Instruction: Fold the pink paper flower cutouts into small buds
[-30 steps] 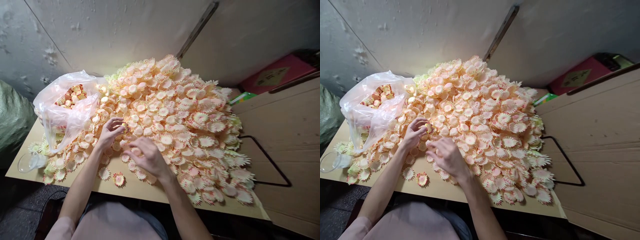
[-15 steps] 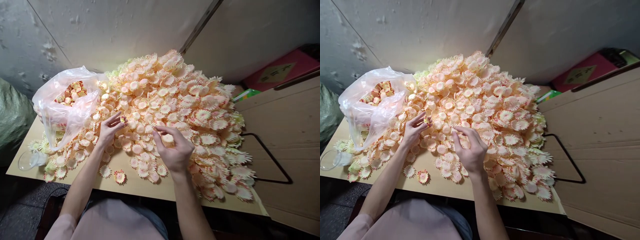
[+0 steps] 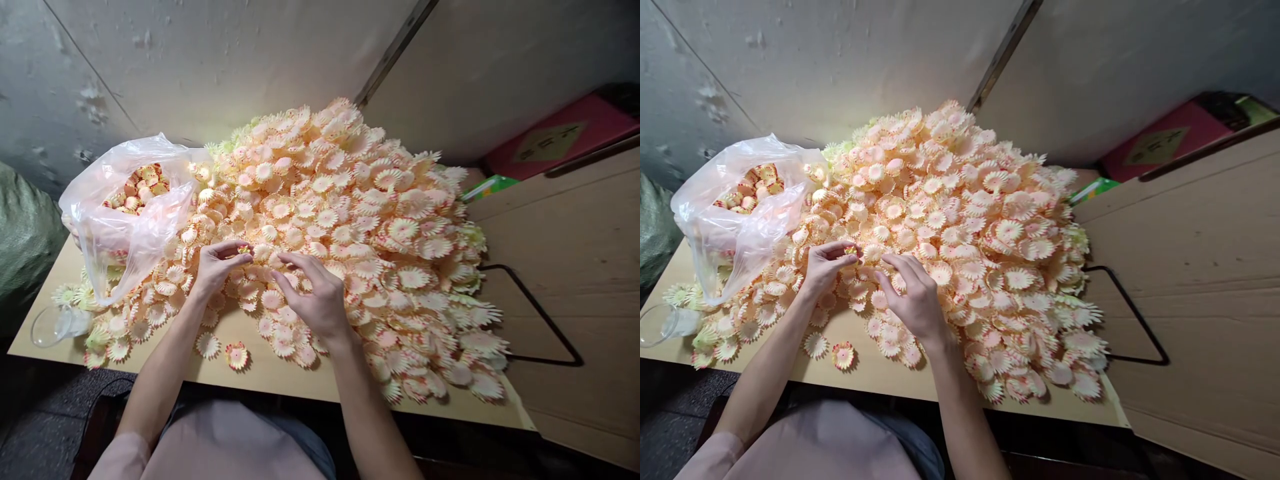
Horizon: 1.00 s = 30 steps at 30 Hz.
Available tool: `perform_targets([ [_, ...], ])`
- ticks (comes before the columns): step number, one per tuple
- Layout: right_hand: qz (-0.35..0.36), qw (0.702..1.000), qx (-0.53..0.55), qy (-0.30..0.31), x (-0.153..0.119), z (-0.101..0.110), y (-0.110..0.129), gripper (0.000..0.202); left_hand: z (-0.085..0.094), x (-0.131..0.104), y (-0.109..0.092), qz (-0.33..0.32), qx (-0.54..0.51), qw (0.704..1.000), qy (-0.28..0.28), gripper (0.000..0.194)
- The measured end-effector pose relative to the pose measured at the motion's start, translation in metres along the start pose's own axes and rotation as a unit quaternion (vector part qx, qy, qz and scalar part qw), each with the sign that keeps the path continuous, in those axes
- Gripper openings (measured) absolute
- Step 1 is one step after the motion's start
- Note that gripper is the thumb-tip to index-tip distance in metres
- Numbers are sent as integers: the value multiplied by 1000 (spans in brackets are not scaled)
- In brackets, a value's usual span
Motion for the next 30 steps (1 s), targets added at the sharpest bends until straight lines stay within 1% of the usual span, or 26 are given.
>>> perform_targets([
  [4,48,995,32,86,13,-30,5,55,1,-1,0,-10,4,1000,-2,31],
  [7,81,983,67,148,20,-54,6,69,-3,-1,1,-5,-5,1000,22,35],
  [9,93,976,92,173,22,-66,3,71,-8,-1,3,13,-16,999,47,49],
  [12,92,972,132,170,23,-73,-6,61,-13,-3,3,32,-29,996,74,73],
  [14,64,975,154,144,25,-72,-16,52,-13,-3,-1,25,-30,997,72,76],
  [17,-19,979,184,83,24,-66,-38,42,-10,-1,-5,15,-29,998,49,61],
  [19,-77,970,224,54,22,-65,-51,38,-8,0,-4,11,-25,999,34,52],
  [21,-128,951,278,46,19,-67,-61,28,-5,2,-4,-4,-14,1000,21,46],
  [23,-168,927,330,54,16,-72,-67,18,-3,4,-7,-26,4,999,19,42],
  [25,-191,905,374,70,15,-76,-69,18,-3,4,-9,-45,20,998,27,43],
  [27,-208,881,412,104,14,-82,-69,21,-7,3,-9,-47,24,997,50,49],
  [30,-225,840,461,175,9,-94,-66,28,-22,-1,-8,-29,26,993,109,57],
])
Point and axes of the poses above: each hand's wrist, its own x-axis towards the middle knuckle, its own z-axis out of the back of the hand, y = z × x, the point moved 10 cm from there along x, towards the middle knuckle
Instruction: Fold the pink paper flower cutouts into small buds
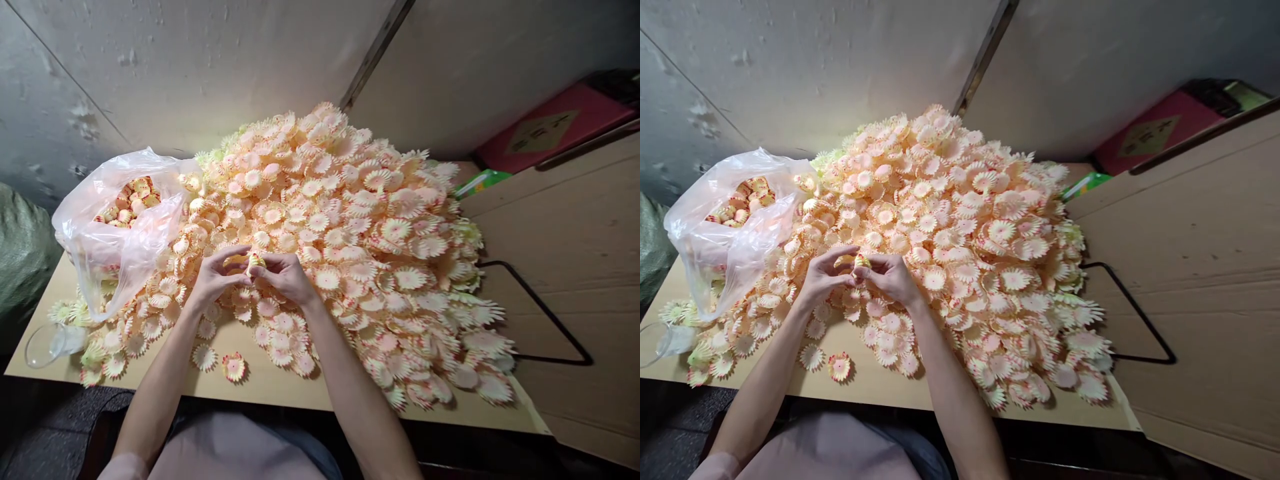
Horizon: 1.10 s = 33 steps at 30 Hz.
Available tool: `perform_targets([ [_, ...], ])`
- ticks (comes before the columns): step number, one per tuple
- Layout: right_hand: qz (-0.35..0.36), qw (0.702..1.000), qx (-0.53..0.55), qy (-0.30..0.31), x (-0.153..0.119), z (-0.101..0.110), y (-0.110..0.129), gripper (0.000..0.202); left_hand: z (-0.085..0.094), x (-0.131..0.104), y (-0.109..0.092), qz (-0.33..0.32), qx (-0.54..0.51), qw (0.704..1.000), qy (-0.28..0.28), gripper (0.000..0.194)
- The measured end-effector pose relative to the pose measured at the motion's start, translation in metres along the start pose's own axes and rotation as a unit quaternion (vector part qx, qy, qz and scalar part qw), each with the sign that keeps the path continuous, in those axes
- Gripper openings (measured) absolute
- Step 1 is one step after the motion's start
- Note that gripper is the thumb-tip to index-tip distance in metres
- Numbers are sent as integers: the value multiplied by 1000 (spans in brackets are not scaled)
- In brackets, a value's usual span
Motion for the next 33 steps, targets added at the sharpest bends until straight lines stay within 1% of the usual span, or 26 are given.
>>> perform_targets([
  [2,-24,999,19,37,0,-5,-5,35,-9,-2,-1,5,7,1000,27,58],
  [4,-48,997,16,52,-1,-8,-11,39,-12,-3,-4,2,20,999,28,52],
  [7,-71,996,14,42,-1,-7,-16,44,-6,-4,-3,12,34,999,-7,44],
  [9,-73,996,39,36,-1,-8,-16,47,2,-4,-2,13,35,998,-45,44],
  [11,-71,995,66,12,0,-4,-17,50,13,-6,-4,2,40,995,-90,45],
  [13,-59,995,78,-30,2,4,-17,52,21,-7,-6,-10,47,990,-129,44],
  [16,-32,993,81,-82,3,15,-12,51,26,-8,-8,-26,50,986,-160,39],
  [20,-20,988,94,-123,3,24,-8,51,26,-8,-10,-49,13,984,-169,28],
  [22,-13,986,93,-138,2,27,-6,50,25,-8,-11,-53,12,984,-169,26],
  [24,-1,986,86,-144,1,29,-3,45,22,-7,-12,-50,34,986,-153,29],
  [27,19,988,60,-140,0,29,2,35,17,-5,-13,-50,67,989,-124,39],
  [30,33,989,32,-140,0,28,8,29,17,-5,-14,-61,76,989,-113,49],
  [33,43,989,21,-140,-1,28,11,27,15,-3,-14,-69,77,990,-99,43],
])
Point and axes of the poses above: each hand's wrist, its own x-axis towards the middle knuckle, its own z-axis out of the back of the hand, y = z × x, the point moved 10 cm from there along x, towards the middle knuckle
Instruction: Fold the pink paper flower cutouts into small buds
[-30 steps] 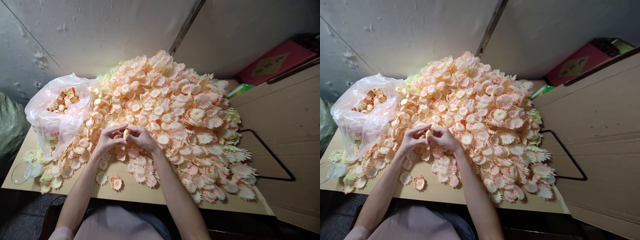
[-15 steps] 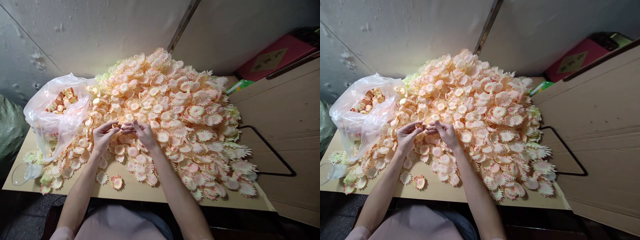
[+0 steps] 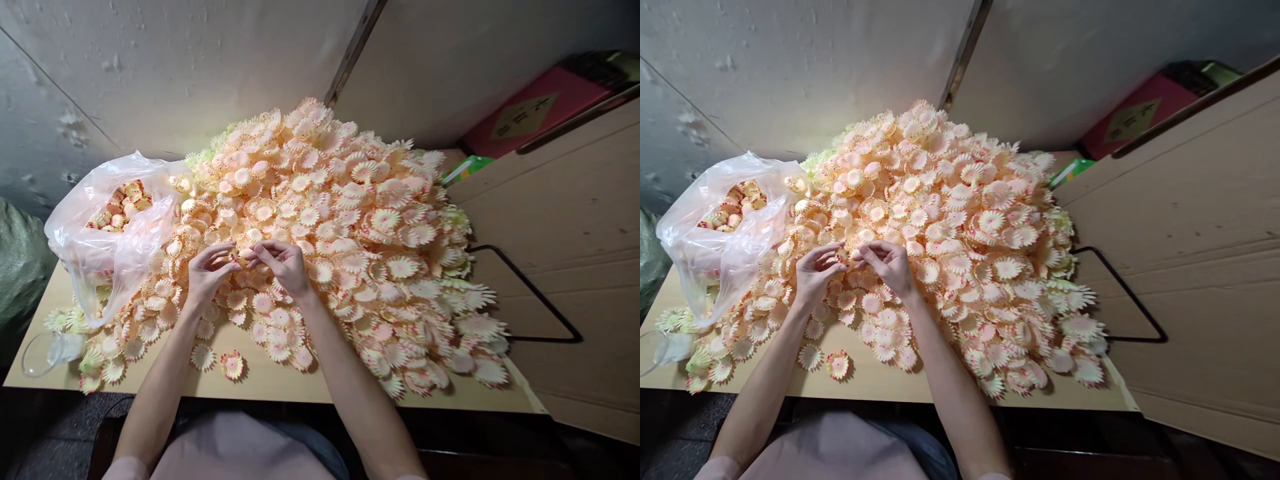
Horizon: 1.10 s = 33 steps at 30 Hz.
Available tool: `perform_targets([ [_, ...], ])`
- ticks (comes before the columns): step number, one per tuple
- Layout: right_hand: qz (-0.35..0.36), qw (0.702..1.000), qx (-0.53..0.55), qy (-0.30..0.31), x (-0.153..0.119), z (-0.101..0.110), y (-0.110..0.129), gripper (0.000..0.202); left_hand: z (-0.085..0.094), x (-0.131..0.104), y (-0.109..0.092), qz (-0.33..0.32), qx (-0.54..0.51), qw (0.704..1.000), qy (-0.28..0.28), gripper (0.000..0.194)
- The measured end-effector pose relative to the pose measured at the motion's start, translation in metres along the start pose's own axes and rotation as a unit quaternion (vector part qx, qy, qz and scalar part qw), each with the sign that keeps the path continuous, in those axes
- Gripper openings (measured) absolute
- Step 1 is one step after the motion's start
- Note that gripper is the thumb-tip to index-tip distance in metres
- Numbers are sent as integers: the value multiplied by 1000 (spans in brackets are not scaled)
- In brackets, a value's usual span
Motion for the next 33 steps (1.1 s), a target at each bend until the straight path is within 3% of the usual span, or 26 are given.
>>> perform_targets([
  [7,1,1000,7,-8,1,3,-2,26,-10,-1,1,12,-1,999,36,30],
  [12,8,1000,-4,-9,1,3,0,27,-10,-2,7,43,-2,998,39,59],
  [17,7,999,4,-36,1,9,0,27,-8,-4,11,58,20,998,28,42],
  [28,10,999,28,-36,2,9,0,24,-7,-5,9,54,10,998,16,37],
  [33,3,1000,14,-14,1,6,-2,22,-15,-4,7,58,8,997,50,55],
])
Point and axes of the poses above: each hand's wrist, its own x-axis towards the middle knuckle, its own z-axis out of the back of the hand, y = z × x, the point moved 10 cm from there along x, towards the middle knuckle
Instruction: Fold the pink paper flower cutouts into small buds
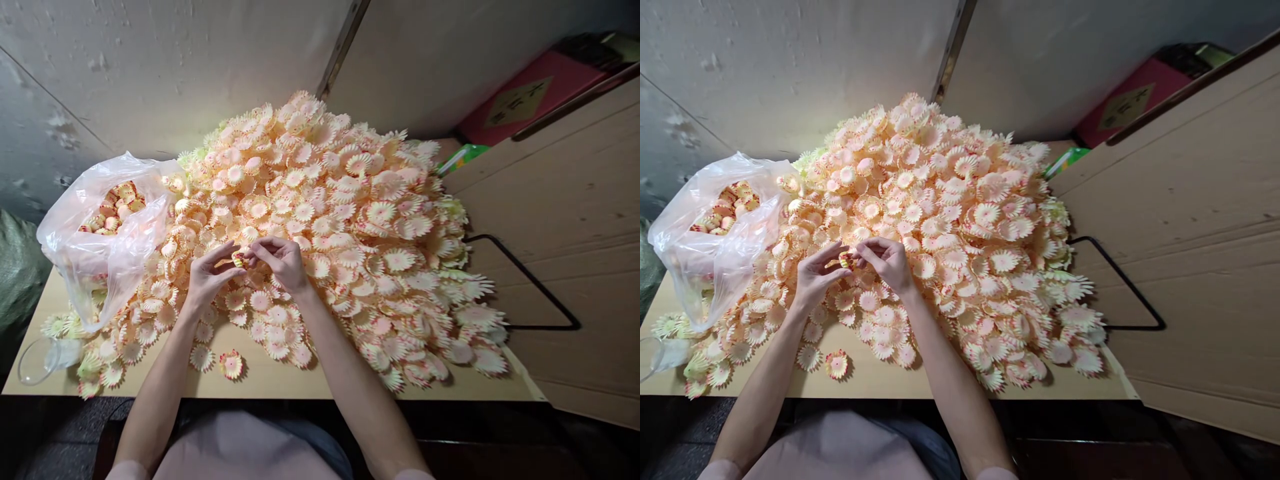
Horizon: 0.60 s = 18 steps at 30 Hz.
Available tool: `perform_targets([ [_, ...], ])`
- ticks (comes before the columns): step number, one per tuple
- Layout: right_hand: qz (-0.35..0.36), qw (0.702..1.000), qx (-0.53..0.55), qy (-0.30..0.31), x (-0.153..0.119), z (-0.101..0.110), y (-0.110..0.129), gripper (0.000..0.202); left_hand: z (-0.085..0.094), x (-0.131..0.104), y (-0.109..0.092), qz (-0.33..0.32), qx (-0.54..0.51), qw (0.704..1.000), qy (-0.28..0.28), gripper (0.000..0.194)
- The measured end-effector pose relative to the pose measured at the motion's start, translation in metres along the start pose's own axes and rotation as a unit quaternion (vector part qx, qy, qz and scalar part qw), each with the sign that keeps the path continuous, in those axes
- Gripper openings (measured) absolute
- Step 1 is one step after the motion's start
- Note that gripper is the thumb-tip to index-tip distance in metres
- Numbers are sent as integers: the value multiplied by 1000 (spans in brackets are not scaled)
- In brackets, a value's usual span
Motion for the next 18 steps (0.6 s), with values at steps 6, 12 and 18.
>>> perform_targets([
  [6,-27,999,18,34,0,-3,-9,23,-5,-1,2,10,-5,1000,26,46],
  [12,-50,997,31,55,-2,-5,-11,23,-4,-1,8,16,-22,999,31,48],
  [18,-60,995,47,72,-5,-7,-4,21,0,-1,11,23,17,999,22,48],
])
Point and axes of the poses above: each hand's wrist, its own x-axis towards the middle knuckle, its own z-axis out of the back of the hand, y = z × x, the point moved 10 cm from there along x, towards the middle knuckle
